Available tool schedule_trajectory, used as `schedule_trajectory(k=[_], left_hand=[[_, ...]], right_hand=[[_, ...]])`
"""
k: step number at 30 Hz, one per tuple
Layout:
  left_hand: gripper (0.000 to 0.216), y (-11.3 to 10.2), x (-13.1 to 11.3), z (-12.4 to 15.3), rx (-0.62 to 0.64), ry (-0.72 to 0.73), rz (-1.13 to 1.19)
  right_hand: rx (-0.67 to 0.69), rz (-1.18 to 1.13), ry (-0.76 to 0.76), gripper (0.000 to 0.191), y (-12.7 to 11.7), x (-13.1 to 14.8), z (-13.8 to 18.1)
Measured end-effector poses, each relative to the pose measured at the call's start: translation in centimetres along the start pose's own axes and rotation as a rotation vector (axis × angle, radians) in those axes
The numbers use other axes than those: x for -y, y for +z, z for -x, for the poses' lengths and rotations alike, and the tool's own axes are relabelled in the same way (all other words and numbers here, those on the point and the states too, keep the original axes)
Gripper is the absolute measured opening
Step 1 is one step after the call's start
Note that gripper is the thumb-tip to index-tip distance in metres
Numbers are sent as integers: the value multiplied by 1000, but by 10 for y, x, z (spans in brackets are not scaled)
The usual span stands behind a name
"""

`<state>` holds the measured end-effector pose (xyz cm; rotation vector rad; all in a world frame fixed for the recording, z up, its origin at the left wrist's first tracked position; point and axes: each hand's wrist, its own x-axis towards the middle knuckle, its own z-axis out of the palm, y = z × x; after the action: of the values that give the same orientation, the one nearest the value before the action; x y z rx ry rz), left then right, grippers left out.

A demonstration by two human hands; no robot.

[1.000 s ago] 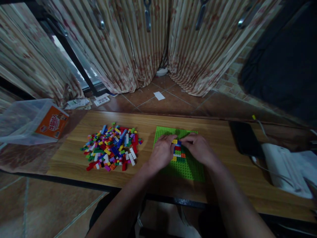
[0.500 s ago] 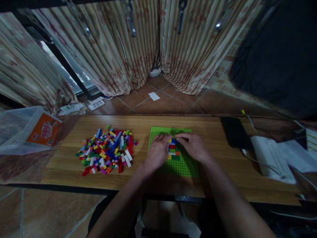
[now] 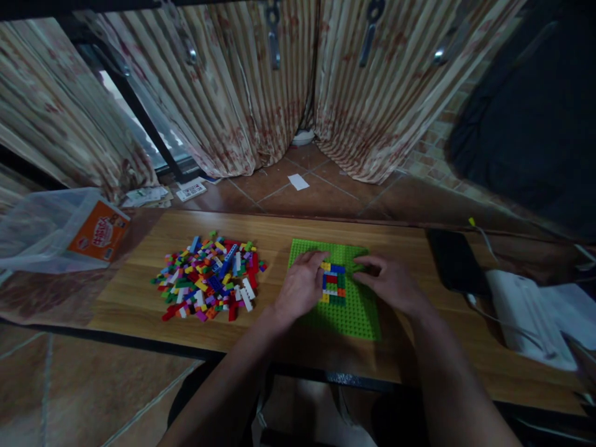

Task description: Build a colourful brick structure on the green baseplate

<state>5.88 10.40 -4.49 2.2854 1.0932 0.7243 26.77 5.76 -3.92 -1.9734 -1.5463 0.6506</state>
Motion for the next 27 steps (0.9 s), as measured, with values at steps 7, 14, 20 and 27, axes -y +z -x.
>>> schedule_trajectory(k=[7,14,20,27], left_hand=[[40,-23,3,-2,-120,-44,-7],[38,-90,46,5,-408,-335,-82],[35,-140,81,37,-627,-580,78],[31,-156,89,54,-697,-583,358]], right_hand=[[-116,101,-80,21,2,-5,-2],[-94,-234,-293,22,42,70,15],[95,18,-465,20,102,106,29],[48,124,-461,22,123,121,34]])
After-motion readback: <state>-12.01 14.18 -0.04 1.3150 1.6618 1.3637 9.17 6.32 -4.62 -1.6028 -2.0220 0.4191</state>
